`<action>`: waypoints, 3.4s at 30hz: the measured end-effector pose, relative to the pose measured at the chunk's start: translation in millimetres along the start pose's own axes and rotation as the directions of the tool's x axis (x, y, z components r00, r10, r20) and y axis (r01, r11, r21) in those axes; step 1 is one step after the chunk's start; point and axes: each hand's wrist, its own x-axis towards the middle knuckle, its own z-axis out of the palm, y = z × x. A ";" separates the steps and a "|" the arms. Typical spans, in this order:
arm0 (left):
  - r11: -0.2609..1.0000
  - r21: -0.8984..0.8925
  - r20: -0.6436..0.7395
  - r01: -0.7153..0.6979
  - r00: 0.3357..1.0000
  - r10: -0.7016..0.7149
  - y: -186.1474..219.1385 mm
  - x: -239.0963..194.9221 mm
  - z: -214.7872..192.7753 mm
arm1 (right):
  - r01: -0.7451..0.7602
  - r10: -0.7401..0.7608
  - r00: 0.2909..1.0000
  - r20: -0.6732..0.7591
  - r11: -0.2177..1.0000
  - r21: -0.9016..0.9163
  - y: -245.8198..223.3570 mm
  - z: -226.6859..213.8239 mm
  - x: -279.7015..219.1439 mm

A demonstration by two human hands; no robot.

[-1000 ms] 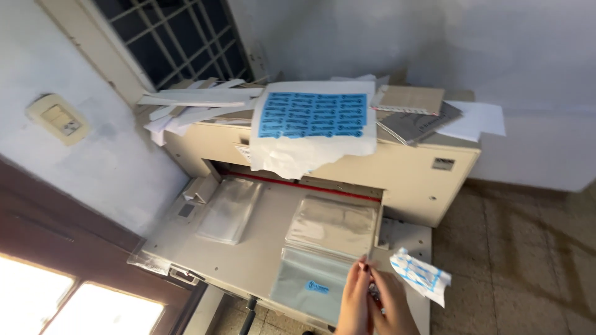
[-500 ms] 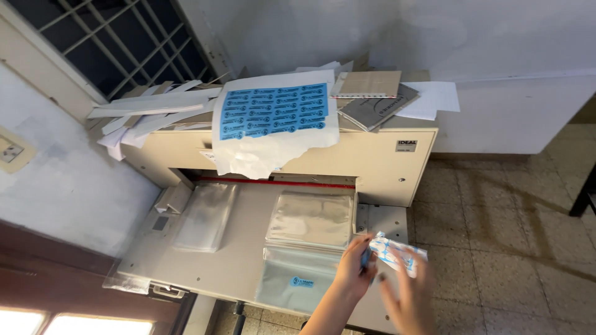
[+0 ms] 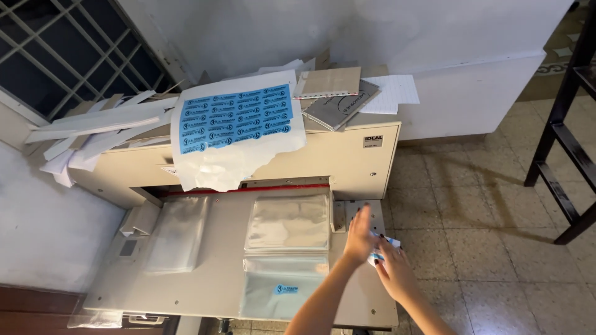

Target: Peeling adhesive labels from a sheet and applying them to clear plastic bags on a work surface.

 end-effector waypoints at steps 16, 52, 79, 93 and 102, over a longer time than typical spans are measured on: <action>0.845 0.322 0.175 -0.426 0.904 0.389 11.2 -24.0 -10.5 | -0.120 0.687 0.722 -0.081 0.239 0.964 -13.6 -30.0 18.8; 0.954 -0.205 0.013 -0.218 0.974 0.225 -20.6 -47.5 -33.9 | -0.215 0.092 0.930 0.356 0.922 0.323 -5.0 -24.5 59.1; 0.522 0.602 0.196 -0.604 0.746 0.636 -41.4 -53.2 -21.2 | -0.561 0.518 0.820 0.242 0.650 0.513 12.8 -36.5 47.8; 0.771 0.391 0.256 -0.503 0.864 0.434 -33.7 -57.6 -30.1 | -0.291 0.300 0.954 -0.005 0.929 0.230 11.4 -31.6 30.0; 0.945 -0.082 -0.028 -0.317 0.948 0.316 1.3 -89.1 -59.7 | -0.412 0.425 0.904 0.031 0.854 0.318 -9.0 -19.4 28.0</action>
